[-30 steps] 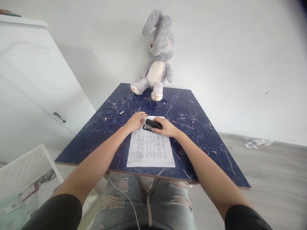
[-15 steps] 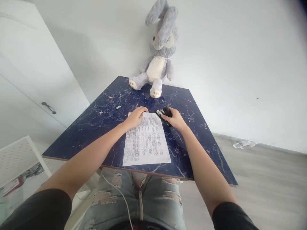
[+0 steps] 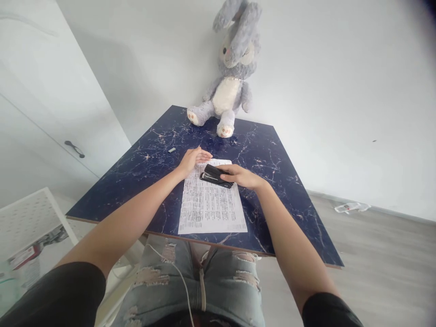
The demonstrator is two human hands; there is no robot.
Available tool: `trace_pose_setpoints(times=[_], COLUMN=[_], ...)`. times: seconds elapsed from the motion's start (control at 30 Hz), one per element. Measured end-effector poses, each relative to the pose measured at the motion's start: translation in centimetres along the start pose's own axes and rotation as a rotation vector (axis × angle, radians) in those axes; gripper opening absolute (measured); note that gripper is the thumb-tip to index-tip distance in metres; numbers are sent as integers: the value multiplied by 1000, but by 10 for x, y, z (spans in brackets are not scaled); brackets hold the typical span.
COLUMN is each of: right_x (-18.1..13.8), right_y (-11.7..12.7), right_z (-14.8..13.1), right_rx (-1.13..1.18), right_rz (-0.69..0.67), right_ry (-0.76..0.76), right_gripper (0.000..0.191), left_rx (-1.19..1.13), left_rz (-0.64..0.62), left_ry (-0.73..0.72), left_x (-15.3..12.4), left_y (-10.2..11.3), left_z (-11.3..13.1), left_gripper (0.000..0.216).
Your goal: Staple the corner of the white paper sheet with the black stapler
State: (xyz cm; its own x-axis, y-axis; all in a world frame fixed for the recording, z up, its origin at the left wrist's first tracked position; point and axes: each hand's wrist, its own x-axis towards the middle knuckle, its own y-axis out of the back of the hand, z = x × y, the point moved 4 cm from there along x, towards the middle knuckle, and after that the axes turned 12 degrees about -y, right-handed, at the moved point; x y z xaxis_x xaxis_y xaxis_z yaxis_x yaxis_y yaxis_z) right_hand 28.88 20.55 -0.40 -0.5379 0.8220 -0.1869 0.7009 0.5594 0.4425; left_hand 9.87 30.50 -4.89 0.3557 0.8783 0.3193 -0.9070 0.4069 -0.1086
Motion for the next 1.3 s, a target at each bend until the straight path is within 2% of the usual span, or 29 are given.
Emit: trace_pose_setpoints(times=[0.07,0.17,0.3,0.43,0.5,0.6,0.7,0.83,0.93,1.0,1.1,1.2,1.3], right_x=[-6,-7,-3,-4,-3,3,8,8,7,8,10,11,9], right_y=[4,6,7,8,5,-6,-18,-23,-24,-25,-28,-30,-26], right_z=[7,19,32,32,25,9,-3,-11,-12,-12,-16,-19,-21], right_rx=[170,332,415,367,259,-42,-280,-495,-749,-876,-960,-952,-929], right_rz=[-131,-211,-236,-202,-142,26,194,507,692,716,675,663,712], right_ry=[-7,2,-10,-29,2,61,119,247,264,241,234,235,226], right_gripper=[49,54,66,69,66,51,41,58,62,56,48,47,47], left_rx=[8,18,15,-11,-17,-28,-76,-193,-263,-264,-238,-272,-303], left_rz=[6,-3,-9,-5,-8,-9,60,164,127,62,9,32,51], left_ry=[4,9,14,13,9,9,-23,-76,-17,35,73,66,75], left_x=[0,0,-1,-2,-2,-1,1,3,2,0,-3,-2,-2], left_y=[0,-1,-1,-1,-1,-1,3,9,7,4,4,7,9], left_z=[0,1,3,5,5,3,3,5,4,2,-2,-1,2], left_gripper=[65,66,64,64,64,64,56,36,36,40,44,40,29])
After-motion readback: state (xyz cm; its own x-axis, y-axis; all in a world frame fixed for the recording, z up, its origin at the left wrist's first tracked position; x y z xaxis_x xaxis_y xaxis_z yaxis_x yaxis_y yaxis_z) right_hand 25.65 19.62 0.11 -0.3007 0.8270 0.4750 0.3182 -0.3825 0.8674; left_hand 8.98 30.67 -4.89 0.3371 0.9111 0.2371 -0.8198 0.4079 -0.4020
